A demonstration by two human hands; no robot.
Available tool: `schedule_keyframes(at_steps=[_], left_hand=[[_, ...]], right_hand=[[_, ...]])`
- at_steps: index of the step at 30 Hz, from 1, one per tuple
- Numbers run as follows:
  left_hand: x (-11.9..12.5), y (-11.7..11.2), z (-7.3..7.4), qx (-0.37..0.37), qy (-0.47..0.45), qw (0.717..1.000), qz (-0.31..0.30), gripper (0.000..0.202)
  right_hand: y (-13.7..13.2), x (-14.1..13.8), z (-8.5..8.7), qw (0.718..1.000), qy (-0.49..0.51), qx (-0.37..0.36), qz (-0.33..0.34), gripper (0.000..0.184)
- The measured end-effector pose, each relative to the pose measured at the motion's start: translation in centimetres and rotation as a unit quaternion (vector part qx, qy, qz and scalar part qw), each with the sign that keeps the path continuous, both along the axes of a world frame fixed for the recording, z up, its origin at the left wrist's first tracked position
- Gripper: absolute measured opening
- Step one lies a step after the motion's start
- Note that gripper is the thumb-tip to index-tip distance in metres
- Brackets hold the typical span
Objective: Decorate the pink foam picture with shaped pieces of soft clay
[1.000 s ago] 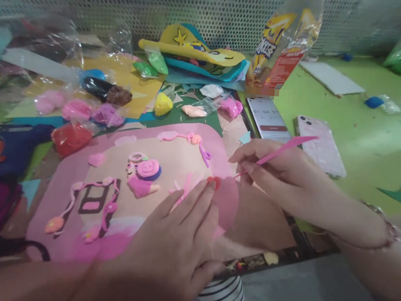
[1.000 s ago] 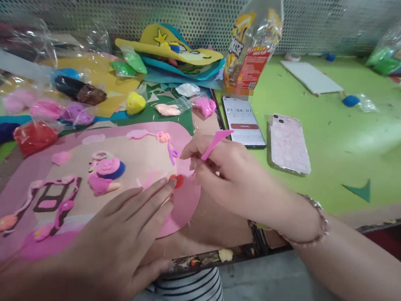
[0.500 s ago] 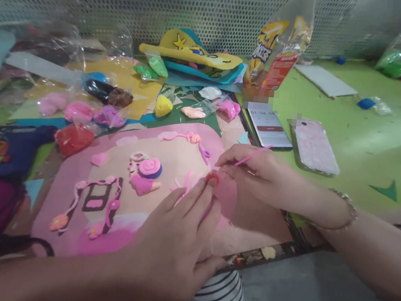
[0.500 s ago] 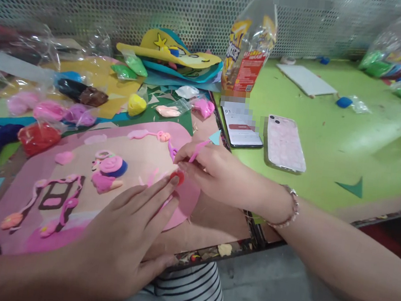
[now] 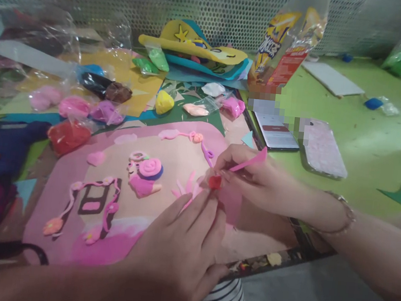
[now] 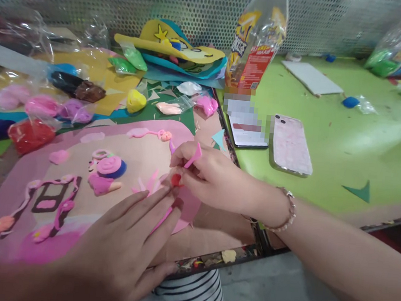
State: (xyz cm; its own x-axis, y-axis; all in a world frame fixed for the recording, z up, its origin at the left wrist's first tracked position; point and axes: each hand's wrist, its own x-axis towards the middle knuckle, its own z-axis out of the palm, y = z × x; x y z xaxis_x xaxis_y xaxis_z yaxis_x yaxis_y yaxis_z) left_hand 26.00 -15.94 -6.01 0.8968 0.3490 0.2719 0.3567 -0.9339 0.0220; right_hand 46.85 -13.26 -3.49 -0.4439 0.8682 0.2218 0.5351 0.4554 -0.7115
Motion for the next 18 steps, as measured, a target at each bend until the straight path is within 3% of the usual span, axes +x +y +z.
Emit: schedule_keyframes(at_steps=[5,18], left_hand=[[0.06,-0.23,-0.27,0.017,-0.001,1.000,-0.001,0.051],[-0.09,-0.47,-0.58,0.032,-0.005,0.999,-0.011,0.050]], right_hand=[[-0.06,0.02,0.05,0.999,-0.029,0.037,-0.015,0.013],[-0.40,-0.15,-0.10,0.998,-0.049,0.045,0.003,0.014]])
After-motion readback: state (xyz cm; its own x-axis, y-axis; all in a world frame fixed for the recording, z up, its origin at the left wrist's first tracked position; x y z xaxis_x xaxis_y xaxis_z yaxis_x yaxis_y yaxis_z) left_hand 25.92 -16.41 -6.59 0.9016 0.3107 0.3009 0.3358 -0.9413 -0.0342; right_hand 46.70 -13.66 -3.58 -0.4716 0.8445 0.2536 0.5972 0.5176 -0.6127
